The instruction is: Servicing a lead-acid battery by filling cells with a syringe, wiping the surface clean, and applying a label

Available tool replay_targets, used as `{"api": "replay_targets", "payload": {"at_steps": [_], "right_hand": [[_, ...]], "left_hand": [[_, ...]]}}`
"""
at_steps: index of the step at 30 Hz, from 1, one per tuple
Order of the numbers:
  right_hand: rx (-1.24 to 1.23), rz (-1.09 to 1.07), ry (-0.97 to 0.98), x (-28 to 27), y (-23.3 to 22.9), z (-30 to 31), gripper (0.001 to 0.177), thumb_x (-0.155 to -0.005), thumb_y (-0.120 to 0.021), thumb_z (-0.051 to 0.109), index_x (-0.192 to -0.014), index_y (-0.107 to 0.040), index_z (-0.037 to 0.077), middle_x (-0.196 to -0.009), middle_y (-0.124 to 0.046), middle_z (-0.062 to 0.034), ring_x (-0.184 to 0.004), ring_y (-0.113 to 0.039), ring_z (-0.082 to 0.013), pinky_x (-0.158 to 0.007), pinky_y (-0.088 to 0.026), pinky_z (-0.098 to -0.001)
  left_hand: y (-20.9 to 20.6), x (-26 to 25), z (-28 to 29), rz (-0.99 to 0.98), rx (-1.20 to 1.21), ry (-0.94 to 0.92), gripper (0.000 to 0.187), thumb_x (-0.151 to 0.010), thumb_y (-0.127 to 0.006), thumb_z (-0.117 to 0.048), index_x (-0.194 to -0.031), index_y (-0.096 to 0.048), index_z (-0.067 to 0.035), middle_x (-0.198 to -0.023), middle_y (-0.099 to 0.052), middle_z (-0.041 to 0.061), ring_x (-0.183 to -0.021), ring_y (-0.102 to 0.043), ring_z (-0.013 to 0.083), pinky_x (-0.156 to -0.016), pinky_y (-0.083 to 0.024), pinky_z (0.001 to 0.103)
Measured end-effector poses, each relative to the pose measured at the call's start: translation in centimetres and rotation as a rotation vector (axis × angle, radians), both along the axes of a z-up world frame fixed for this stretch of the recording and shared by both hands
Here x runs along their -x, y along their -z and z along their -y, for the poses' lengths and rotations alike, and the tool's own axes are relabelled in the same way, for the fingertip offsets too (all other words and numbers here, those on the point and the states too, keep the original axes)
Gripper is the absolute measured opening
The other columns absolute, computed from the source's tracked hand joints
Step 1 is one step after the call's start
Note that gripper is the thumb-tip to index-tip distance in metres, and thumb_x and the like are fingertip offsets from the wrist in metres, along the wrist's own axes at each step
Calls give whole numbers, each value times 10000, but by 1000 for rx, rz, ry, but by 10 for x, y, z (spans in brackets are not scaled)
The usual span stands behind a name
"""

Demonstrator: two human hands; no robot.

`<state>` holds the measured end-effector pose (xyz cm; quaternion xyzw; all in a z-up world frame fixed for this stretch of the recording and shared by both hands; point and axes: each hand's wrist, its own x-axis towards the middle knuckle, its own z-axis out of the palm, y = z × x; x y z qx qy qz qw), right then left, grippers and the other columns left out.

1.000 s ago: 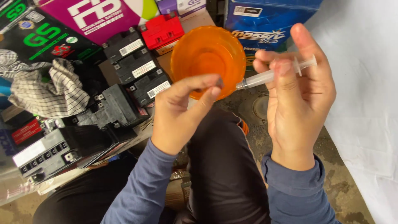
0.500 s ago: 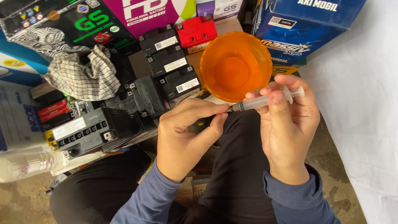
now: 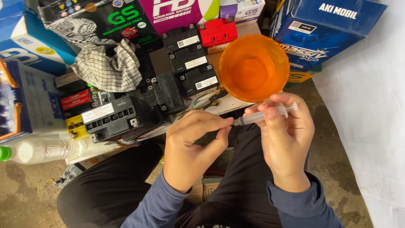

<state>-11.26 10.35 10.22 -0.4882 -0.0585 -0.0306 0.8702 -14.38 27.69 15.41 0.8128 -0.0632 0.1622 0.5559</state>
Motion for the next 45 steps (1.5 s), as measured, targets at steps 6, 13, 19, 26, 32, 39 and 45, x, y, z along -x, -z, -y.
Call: {"api": "replay_targets", "payload": {"at_steps": [6,13,19,26,32,39,45], "right_hand": [[147,34,48,20,2,-16,443,-1014,-655,69,-1400,-439,91,-1054,-634,-76,-949,-669,-175,-964,-612,-362],[16,-3,-52,44,19,-27,431,-1019,-662,117,-1413,-493,71,-1153,-639,-83,-1093,-688,-273,-1022,-597,-387],[255,-38,-188,50,15,-23,606,-979,-575,5,-1547,-366,22,-1206,-637,-165,-1081,-710,-301,-995,-606,-385],[257,-178,-213,47,34,-24,285,-975,-652,93,-1218,-574,-34,-972,-699,-160,-846,-709,-207,-828,-590,-283],[277,-131,-166,46,46,-30,226,-980,-662,100,-1141,-603,-47,-894,-684,-165,-854,-729,-235,-864,-617,-398],[408,-29,-83,44,76,-22,223,-925,-741,113,-1019,-662,-73,-765,-677,-179,-769,-716,-200,-813,-640,-406],[300,-91,-98,44,53,-43,175,-1023,-630,140,-996,-595,-30,-897,-682,-207,-1030,-750,-356,-922,-623,-458]], "left_hand": [[1,23,-10,0,49,-36,301,-719,-798,70,-1004,-768,-23,-938,-754,71,-820,-694,182,-781,-564,264],[15,49,-18,-92,162,-117,410,-787,-793,73,-1180,-716,-17,-1006,-776,93,-871,-747,158,-807,-594,245],[28,66,-33,-76,226,-113,534,-799,-791,88,-1300,-627,0,-973,-783,96,-867,-720,150,-931,-573,270],[39,72,-39,-57,138,-141,561,-788,-804,72,-1302,-606,-35,-975,-785,77,-879,-769,165,-857,-608,266],[63,71,-41,-53,284,-144,525,-851,-782,-3,-1343,-600,14,-997,-792,117,-968,-760,223,-938,-585,358],[84,70,-42,-15,509,-168,472,-873,-787,25,-1319,-635,39,-918,-788,120,-920,-742,195,-911,-598,376],[82,73,-44,25,424,-174,498,-869,-793,19,-1335,-622,49,-935,-801,130,-952,-772,254,-925,-599,407]]}}
